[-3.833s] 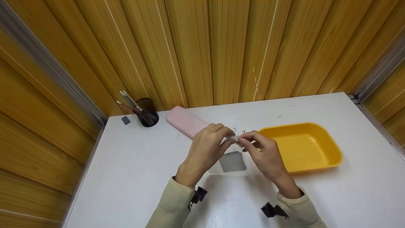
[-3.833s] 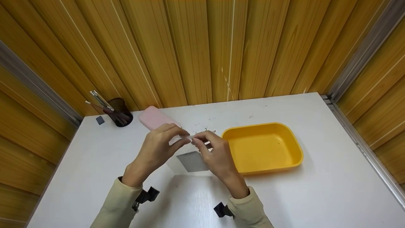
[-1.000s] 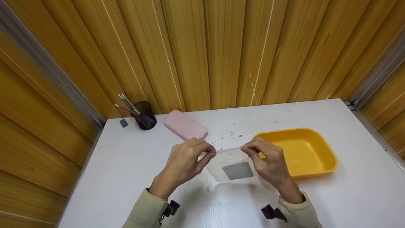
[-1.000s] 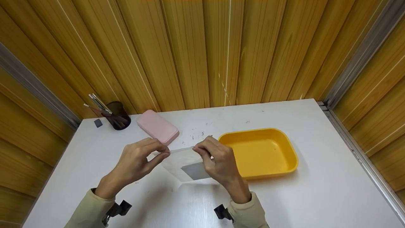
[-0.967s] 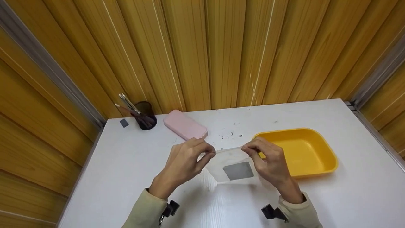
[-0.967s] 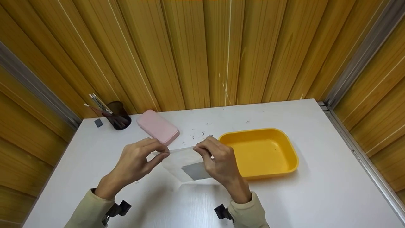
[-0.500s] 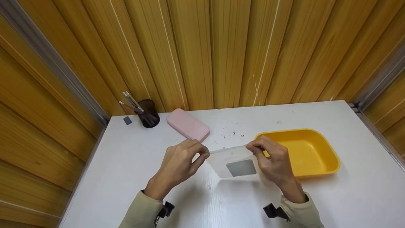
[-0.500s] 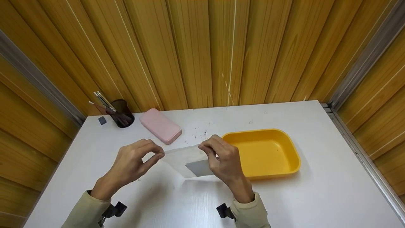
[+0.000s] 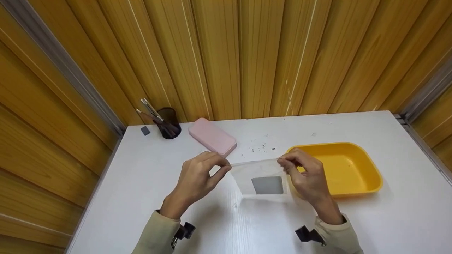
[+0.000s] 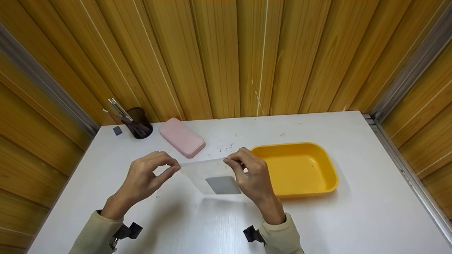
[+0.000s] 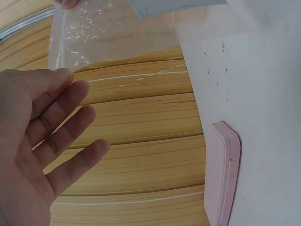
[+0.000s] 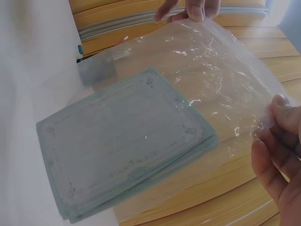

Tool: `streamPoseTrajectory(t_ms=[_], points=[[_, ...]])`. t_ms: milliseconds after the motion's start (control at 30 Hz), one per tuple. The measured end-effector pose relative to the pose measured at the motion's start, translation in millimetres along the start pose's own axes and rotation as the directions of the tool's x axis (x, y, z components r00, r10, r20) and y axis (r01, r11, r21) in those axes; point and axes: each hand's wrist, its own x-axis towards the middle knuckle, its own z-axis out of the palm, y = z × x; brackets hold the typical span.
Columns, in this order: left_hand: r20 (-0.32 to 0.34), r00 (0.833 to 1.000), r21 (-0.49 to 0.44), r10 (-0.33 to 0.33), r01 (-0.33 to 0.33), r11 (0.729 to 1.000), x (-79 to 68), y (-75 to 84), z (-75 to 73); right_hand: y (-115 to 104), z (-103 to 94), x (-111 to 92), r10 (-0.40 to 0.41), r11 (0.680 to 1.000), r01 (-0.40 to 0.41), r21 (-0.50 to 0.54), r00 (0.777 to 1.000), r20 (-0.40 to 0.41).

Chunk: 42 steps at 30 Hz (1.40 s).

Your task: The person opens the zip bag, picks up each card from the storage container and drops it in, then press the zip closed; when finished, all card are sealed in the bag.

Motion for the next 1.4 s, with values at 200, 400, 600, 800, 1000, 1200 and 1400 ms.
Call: streamPoseTrajectory(t_ms=[200, 400, 600, 800, 1000, 1200, 1400], points=[[-0.027, 0.991, -0.272, -0.13, 0.117, 0.955, -4.0, -3.2, 8.3, -0.4, 2.5, 0.4, 0.113, 0.988, -0.114, 0.101, 0.993, 0.011], [0.069, 0.953, -0.492, -0.294, 0.289, 0.821, -15.3, -4.9, 27.4, -0.4, 4.8, -2.5, 0.226, 0.956, -0.215, 0.2, 0.974, -0.034], [0.108, 0.938, -0.509, -0.331, 0.338, 0.792, -27.1, -8.8, 51.5, 1.9, 5.0, -7.5, 0.3, 0.92, -0.267, 0.285, 0.951, -0.076], [0.107, 0.91, -0.618, -0.401, 0.377, 0.69, -34.9, -15.7, 61.4, 7.5, 10.6, -16.9, 0.399, 0.875, -0.373, 0.308, 0.917, -0.021], [0.135, 0.865, -0.704, -0.484, 0.427, 0.568, -42.7, -27.3, 60.7, 10.2, 20.9, -30.1, 0.462, 0.851, -0.466, 0.243, 0.884, 0.077], [0.163, 0.834, -0.74, -0.527, 0.456, 0.494, -47.1, -37.6, 59.9, 16.5, 35.7, -41.7, 0.527, 0.823, -0.552, 0.137, 0.831, 0.178], [0.226, 0.775, -0.736, -0.59, 0.533, 0.419, -55.2, -45.9, 66.1, 22.2, 51.1, -51.1, 0.601, 0.767, -0.632, 0.112, 0.768, 0.221]])
